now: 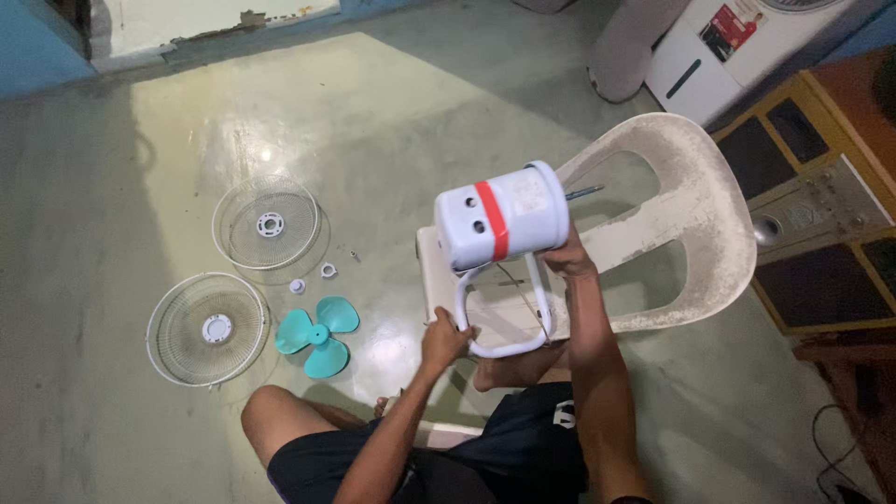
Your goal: The person assembles a table fan by attaching the motor housing to the stand, inserting the fan blades, and securing the front grille. The person handles the motor, blades, and grille components by hand.
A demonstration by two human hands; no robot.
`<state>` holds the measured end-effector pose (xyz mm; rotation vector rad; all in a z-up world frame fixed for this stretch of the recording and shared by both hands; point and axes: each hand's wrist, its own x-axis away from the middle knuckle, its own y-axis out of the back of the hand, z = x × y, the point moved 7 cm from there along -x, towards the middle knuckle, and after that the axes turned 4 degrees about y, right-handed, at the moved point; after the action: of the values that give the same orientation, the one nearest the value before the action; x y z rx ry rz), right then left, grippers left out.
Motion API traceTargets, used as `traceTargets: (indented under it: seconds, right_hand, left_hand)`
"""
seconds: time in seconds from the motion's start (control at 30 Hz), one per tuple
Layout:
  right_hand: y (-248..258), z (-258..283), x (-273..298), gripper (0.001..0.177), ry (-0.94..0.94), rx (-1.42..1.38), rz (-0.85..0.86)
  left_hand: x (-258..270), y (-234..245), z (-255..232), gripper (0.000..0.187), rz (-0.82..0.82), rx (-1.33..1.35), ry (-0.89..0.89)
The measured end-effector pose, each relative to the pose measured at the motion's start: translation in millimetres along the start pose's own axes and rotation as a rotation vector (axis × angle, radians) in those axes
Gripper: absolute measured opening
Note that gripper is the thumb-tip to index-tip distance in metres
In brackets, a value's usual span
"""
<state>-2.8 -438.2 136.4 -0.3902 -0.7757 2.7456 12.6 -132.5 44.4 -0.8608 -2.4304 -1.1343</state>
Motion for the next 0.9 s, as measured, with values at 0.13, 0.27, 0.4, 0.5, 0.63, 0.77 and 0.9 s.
traceTargets:
  seconds: [0.13, 0.27, 0.4, 0.5, 0.63, 0.77, 0.9]
  right_hand:
    - [-27.9, 10.8, 1.6, 0.107, 0.015, 0.117, 0.046]
    - [-42.7, 24.6, -0.3, 0.113, -0.041, 0.193, 0.01]
    - [-62.2, 42.0, 2.2, 0.133, 0.005, 0.204, 0.125]
    - [-75.5, 47.3, -1.2, 0.142, -0.017, 0.228, 0.096]
    - [-93.5, 58.7, -1.1, 0.143, 0.024, 0.323, 0.039]
    - [-104.8, 63.0, 0.0, 0.135, 0.09, 0.286, 0.006]
    - [-100.4, 58.7, -0.8, 0.126, 0.095, 0.201, 0.001]
  left_hand:
    - [3.8, 71.4, -35.6, 0.06, -0.143, 0.085, -0.148]
    - [38.5, 171.7, -100.8, 0.074, -0.193, 0.475, -0.673]
    - [82.8, 227.1, -163.0, 0.113, -0.071, 0.419, -0.913]
    - [96.2, 240.7, -207.6, 0.138, -0.099, 0.205, -0.962]
    - [101.2, 238.0, -238.9, 0.138, -0.154, 0.091, -0.949]
    - [103.9, 242.0, -242.7, 0.107, -0.238, 0.107, -0.976]
    - [107.4, 253.2, -239.8, 0.102, -0.272, 0.108, -1.007]
